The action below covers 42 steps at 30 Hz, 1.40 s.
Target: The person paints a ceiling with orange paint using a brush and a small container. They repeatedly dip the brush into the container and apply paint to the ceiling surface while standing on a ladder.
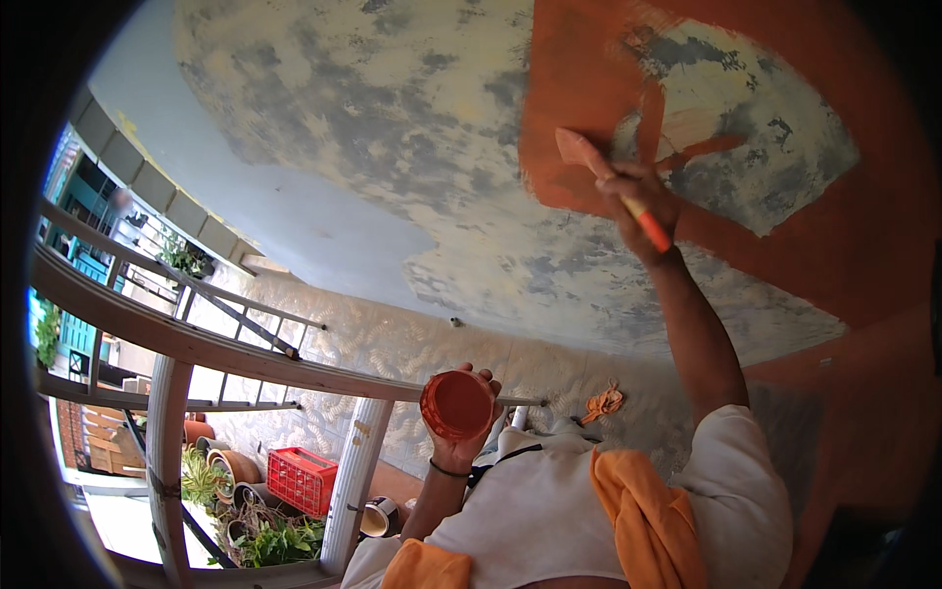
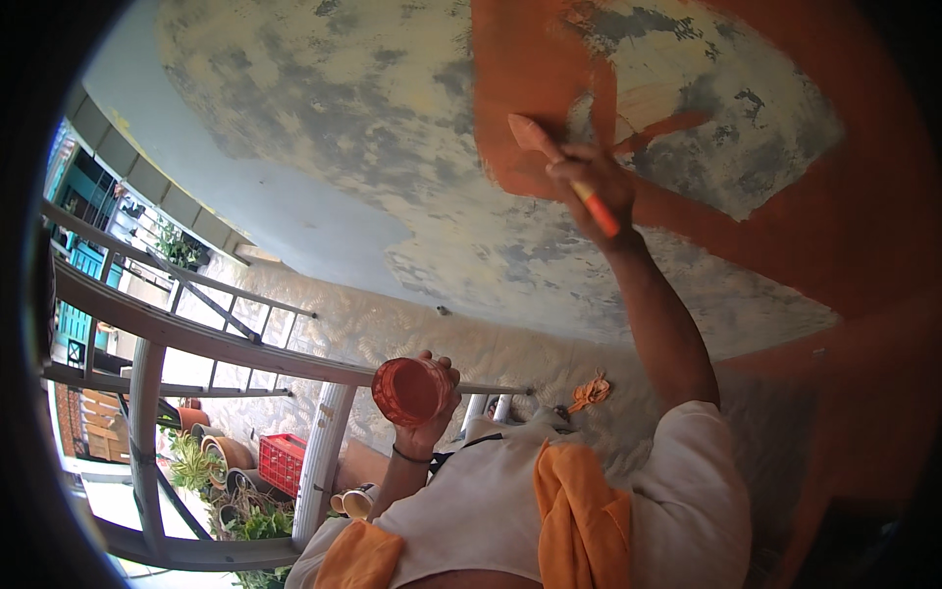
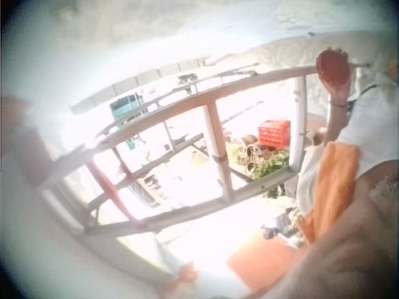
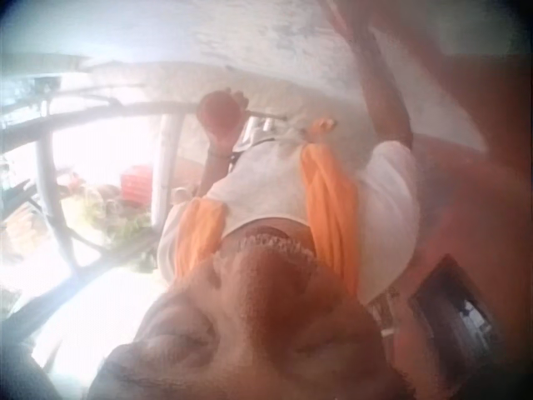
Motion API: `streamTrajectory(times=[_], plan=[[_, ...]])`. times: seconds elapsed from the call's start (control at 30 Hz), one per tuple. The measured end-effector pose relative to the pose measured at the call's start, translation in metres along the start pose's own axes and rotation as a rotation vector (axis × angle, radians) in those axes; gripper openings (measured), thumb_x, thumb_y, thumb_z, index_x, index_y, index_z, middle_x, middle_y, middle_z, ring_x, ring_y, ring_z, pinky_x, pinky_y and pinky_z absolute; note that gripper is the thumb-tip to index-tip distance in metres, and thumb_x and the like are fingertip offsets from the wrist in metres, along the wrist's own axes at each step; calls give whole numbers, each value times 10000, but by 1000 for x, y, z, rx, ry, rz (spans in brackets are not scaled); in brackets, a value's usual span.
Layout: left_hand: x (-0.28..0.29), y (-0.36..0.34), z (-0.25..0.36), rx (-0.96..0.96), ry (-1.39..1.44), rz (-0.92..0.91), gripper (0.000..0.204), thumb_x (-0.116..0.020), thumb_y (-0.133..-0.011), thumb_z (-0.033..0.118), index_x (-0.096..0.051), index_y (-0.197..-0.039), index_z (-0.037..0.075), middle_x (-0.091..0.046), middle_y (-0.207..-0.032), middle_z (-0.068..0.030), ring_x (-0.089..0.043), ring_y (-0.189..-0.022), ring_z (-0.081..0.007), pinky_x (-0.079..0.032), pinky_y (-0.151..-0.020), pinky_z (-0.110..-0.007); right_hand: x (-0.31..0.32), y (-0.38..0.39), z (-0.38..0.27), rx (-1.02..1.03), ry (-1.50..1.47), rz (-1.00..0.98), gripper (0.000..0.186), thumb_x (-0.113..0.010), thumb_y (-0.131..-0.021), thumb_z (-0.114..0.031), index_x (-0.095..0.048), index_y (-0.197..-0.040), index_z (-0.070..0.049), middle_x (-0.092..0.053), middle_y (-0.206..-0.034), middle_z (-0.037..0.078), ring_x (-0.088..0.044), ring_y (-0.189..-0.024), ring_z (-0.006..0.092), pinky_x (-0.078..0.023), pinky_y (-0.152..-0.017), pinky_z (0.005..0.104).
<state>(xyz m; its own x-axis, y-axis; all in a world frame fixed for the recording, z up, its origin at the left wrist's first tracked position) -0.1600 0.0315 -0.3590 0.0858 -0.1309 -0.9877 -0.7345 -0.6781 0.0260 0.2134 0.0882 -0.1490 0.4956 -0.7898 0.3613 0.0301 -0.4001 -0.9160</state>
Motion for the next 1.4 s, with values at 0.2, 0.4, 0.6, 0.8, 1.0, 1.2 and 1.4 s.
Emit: streamTrajectory(times=[0.2,0.4,0.6,0.8,1.0,1.2,1.4], plan=[[-6,-1,-8,26,-33,-5,650,-577,-1092,538,-568,-1497,30,-590,-1453,-270,-560,-1338,-444,-584,-1003,-579,57,34,43,-88,-27,151,186,-769,-956,55,-752,-1093,-69,-702,-1189,153,-719,-1063,264,-592,-909,362],[1,15,-3,-21,5,-11,670,-568,-1093,545,-545,-1525,34,-567,-1476,-286,-549,-1356,-466,-577,-1042,-627,89,62,-2,-92,408,378,228,-791,-945,62,-761,-1125,-75,-701,-1229,150,-724,-1048,291,-614,-893,369],[0,20,-2,-18,8,-17,666,-557,-1098,537,-535,-1530,30,-553,-1486,-291,-547,-1363,-474,-570,-1064,-654,43,10,-34,151,649,287,134,-788,-934,-74,-793,-1055,-131,-696,-1261,126,-687,-1181,293,-598,-943,430],[-5,10,-14,25,-19,-3,650,-539,-1101,554,-560,-1502,43,-587,-1457,-266,-567,-1336,-452,-568,-1028,-642,-36,27,-36,240,559,-89,161,-826,-819,-88,-800,-972,-134,-756,-1122,86,-732,-1030,276,-608,-854,400],[-7,18,-19,16,-9,28,633,-546,-1098,555,-575,-1489,59,-599,-1449,-257,-571,-1331,-449,-565,-1005,-633,47,-45,-12,-57,128,98,141,-793,-917,-2,-783,-1011,-107,-753,-981,93,-755,-898,279,-611,-792,380],[2,15,-11,-6,-32,36,646,-571,-1087,556,-572,-1498,58,-593,-1454,-246,-557,-1349,-445,-565,-1012,-606,75,-56,-38,353,565,63,138,-816,-830,-37,-768,-957,-65,-751,-1136,104,-725,-1050,267,-627,-846,389],[-1,1,-18,46,-4,34,646,-588,-1083,550,-572,-1501,58,-583,-1460,-236,-546,-1356,-434,-566,-1008,-579,18,64,-3,359,680,-379,105,-833,-846,-122,-765,-917,-85,-739,-1190,106,-704,-1150,267,-621,-939,406]])
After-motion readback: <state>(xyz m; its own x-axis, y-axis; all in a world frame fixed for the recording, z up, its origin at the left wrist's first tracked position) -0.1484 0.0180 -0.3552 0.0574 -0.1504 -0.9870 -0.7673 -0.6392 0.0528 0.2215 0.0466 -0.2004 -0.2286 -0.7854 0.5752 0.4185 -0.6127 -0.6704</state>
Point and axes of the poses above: each hand's wrist, its own y-axis away from the middle knuckle, its own x-axis out of the back of the hand, z = x × y, the point moved 3 cm from there along -y, towards the middle knuckle
